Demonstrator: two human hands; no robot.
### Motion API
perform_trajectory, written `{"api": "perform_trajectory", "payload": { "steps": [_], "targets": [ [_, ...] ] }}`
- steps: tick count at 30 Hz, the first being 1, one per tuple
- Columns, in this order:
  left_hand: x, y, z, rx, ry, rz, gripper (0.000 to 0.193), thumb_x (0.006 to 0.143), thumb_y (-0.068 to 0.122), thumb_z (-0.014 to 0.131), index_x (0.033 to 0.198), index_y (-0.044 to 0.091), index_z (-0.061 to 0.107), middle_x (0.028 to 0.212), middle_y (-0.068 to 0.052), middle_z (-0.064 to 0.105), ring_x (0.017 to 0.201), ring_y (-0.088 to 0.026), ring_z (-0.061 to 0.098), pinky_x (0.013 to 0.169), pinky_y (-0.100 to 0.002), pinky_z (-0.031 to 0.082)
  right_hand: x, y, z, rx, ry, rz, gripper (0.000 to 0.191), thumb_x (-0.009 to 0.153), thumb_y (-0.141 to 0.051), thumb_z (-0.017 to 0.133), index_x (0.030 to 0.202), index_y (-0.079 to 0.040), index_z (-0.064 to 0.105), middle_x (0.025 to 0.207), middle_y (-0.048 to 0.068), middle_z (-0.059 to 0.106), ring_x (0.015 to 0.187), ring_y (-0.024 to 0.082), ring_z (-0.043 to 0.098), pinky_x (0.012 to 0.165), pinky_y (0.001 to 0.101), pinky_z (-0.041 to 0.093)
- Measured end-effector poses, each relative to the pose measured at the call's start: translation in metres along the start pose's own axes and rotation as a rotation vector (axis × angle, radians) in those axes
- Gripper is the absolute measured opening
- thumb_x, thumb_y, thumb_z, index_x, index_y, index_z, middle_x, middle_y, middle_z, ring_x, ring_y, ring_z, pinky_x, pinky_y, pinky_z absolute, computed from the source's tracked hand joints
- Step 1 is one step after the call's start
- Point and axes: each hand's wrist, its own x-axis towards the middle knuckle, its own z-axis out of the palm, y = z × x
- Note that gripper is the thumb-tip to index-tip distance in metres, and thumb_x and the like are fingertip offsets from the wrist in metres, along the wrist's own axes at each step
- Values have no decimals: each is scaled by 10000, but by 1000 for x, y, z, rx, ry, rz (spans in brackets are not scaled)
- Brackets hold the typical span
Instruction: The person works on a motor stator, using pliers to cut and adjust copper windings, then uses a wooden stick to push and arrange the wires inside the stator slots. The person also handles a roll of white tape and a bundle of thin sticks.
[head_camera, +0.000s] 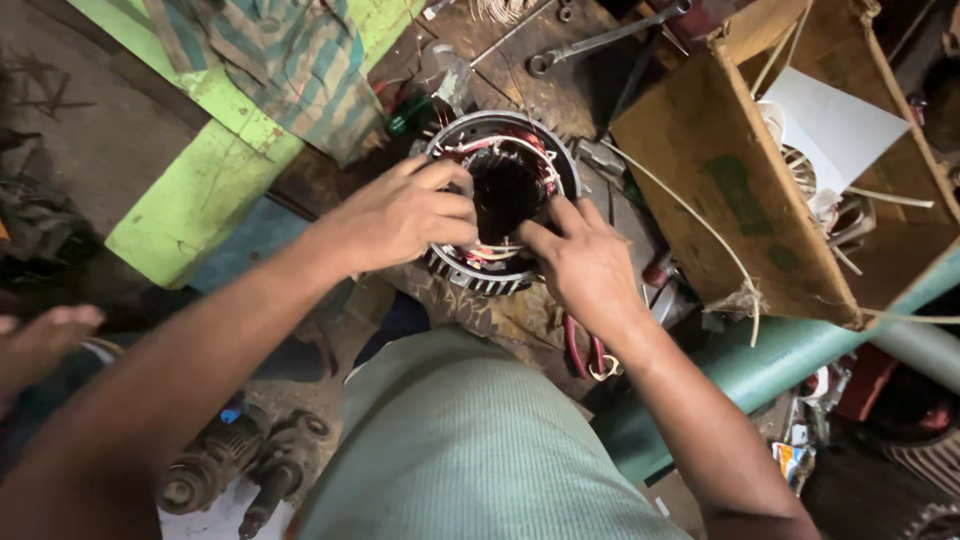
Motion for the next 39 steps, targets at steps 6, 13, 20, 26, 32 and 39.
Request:
{"api": "perform_trajectory", "payload": {
  "steps": [6, 13, 20, 26, 32, 39],
  "targets": [
    [-1, 13, -8, -35, -22, -93, 236, 842, 109, 587, 1003, 174, 747, 1111, 21, 686, 1226, -248, 559, 981, -420, 454, -14, 13, -2, 353, 141, -122, 332, 843, -182, 780, 1158, -99, 718, 1035, 116, 618, 996, 331, 599, 860, 448, 509],
    [-39, 66, 7, 87, 302, -408, 515, 807, 10, 604, 1270, 211, 707, 1359, -100, 619, 1280, -353, 528, 1090, -475, 424, -83, 60, 46, 405, 191, 560, 197, 972, -195, 704, 1147, -103, 712, 987, 122, 669, 844, 301, 647, 796, 400, 525],
    [-72, 98, 56, -84, 613, -678, 243, 1012, 102, 664, 1251, 137, 696, 1332, -87, 609, 1260, -331, 576, 1097, -453, 469, -99, 99, 113, 390, -20, 250, 392, 909, -388, 731, 1171, -98, 716, 1156, 206, 623, 1098, 386, 597, 951, 454, 485],
    [-76, 105, 72, -79, 602, -682, 274, 973, 134, 697, 1246, 107, 694, 1316, -123, 602, 1225, -348, 566, 1064, -449, 469, -114, 99, 122, 158, -162, 226, 564, 929, -616, 592, 1272, -186, 718, 1467, 287, 421, 1369, 477, 370, 1128, 577, 294],
    [-62, 101, 74, 25, 666, -772, 344, 1001, 213, 688, 1319, 93, 633, 1336, -148, 573, 1250, -382, 523, 1096, -491, 421, -121, 88, 118, -159, -191, 222, 740, 745, -692, 705, 1324, -236, 633, 1562, 251, 332, 1451, 457, 287, 1150, 657, 225],
    [-30, 74, 57, 280, 763, -795, 399, 1035, 297, 627, 1368, 85, 565, 1346, -203, 572, 1250, -431, 506, 1059, -565, 394, -84, 117, 77, 348, 184, 100, 669, 762, -137, 592, 1425, -51, 568, 1496, 276, 489, 1365, 421, 445, 1142, 505, 377]
  ]
}}
